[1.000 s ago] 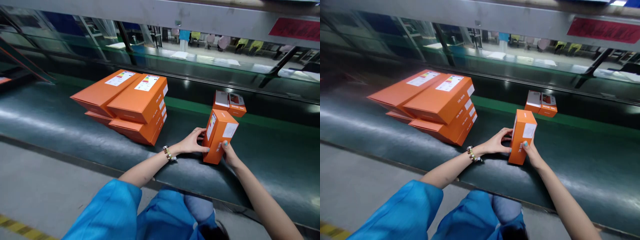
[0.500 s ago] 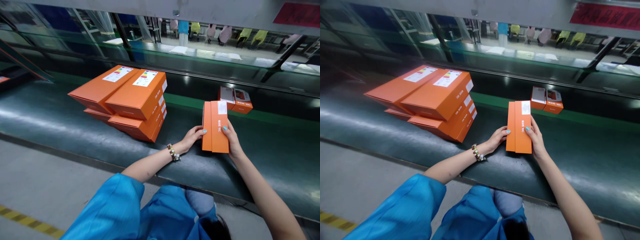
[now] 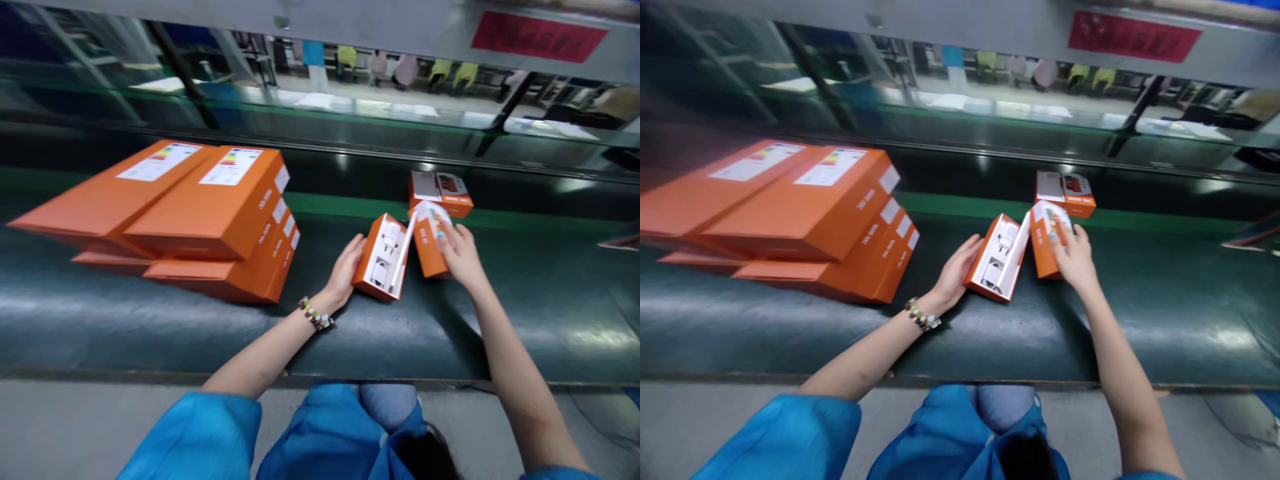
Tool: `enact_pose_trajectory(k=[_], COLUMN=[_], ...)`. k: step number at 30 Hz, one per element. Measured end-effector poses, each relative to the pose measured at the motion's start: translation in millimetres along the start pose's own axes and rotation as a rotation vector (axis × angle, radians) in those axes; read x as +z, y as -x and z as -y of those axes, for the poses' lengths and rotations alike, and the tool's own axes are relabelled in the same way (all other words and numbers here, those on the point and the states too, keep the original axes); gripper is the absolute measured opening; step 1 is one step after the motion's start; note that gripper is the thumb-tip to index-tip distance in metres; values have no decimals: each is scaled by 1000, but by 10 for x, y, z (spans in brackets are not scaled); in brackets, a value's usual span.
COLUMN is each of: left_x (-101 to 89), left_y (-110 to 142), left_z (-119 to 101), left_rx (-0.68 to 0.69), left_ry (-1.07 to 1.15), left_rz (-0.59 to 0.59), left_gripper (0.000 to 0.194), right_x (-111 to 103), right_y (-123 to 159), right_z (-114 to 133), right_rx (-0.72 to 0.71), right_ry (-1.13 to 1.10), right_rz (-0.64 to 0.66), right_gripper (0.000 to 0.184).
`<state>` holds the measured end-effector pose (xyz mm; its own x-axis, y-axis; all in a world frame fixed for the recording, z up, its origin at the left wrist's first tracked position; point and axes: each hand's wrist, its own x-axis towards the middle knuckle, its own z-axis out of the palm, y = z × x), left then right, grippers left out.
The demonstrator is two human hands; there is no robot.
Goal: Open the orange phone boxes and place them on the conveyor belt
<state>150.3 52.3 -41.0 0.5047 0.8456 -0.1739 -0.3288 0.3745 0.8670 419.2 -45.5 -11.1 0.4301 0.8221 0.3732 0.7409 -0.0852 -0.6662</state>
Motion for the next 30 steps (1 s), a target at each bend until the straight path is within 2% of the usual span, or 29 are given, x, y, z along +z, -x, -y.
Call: enact_pose_trajectory(k=[2, 4, 8, 10, 12, 15, 18, 23, 28, 30], left_x=[-24, -27, 15, 13, -22, -97, -149, -191, -253, -251], left_y=[-27, -16, 68, 77, 50, -2, -8, -10, -201, -267], left_z=[6, 7, 18, 39, 66, 104, 124, 49, -140, -207], left_rx=[132, 177, 174, 188, 210, 277, 346, 383, 501, 509], left_ry=[-129, -271, -321, -359, -486, -672, -758, -1002, -1270, -1326], left_rz=[-132, -193, -54, -8, -18, 2, 45, 94, 268, 281], left_gripper=[62, 61, 60, 65, 65, 57, 60, 62, 57, 51], right_x=[97, 195, 226, 170, 116, 104, 187, 344, 367, 375], right_y=[98, 214, 397, 439, 460, 510, 624, 776, 747, 736], right_z=[30, 164, 510, 612, 654, 663, 655, 619, 629, 643], right_rx=[-5, -38, -132, -193, -245, -293, -338, -402, -450, -460], right_ry=[143, 192, 325, 366, 385, 409, 442, 469, 508, 522], right_rz=[84, 193, 456, 535, 573, 560, 478, 314, 318, 318], right_gripper=[91, 88, 74, 74, 75, 79, 83, 64, 61, 61])
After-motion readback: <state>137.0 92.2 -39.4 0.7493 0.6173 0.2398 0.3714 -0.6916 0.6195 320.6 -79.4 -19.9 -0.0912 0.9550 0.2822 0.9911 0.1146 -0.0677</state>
